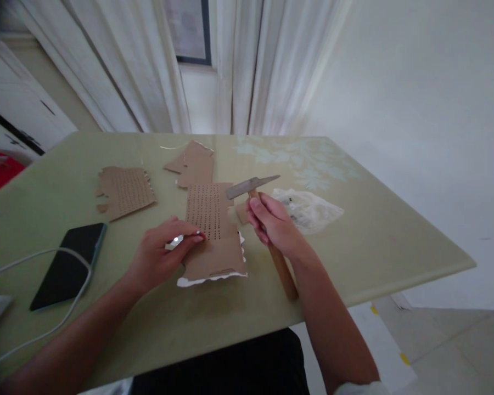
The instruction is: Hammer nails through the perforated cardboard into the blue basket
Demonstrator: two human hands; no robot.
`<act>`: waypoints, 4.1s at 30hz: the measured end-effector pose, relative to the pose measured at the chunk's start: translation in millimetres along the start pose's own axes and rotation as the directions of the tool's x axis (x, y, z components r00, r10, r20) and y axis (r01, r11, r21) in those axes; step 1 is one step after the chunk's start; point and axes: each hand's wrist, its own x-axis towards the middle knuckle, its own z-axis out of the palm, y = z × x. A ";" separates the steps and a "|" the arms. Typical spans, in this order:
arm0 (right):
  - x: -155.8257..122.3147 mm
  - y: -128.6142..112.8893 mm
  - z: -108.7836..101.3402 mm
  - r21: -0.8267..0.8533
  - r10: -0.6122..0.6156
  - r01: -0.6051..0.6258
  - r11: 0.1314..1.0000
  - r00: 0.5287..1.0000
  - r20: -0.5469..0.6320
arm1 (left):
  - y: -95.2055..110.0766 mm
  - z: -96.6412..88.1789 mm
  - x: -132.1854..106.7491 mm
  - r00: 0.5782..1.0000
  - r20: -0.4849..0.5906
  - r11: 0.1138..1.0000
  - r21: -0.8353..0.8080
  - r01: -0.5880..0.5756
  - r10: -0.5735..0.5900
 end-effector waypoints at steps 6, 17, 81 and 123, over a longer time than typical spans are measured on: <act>-38.1 -72.2 13.4 -0.807 -0.165 0.290 0.514 0.957 0.239 | -2.0 1.3 -0.3 1.000 -0.007 1.000 0.009 -0.025 0.025; -45.2 -91.0 44.5 -0.944 -0.198 0.274 0.181 0.951 0.238 | -12.8 6.9 -2.4 1.000 -0.011 1.000 -0.028 -0.005 0.005; -84.8 -1.2 34.0 -0.637 -0.058 -0.034 0.770 0.991 -0.122 | -1.6 -3.9 1.8 0.984 0.104 0.988 -0.034 0.148 -0.144; -86.0 22.2 43.5 -0.613 -0.139 -0.032 0.790 0.963 -0.231 | -0.3 -1.0 0.3 0.983 0.119 0.990 0.002 0.140 -0.139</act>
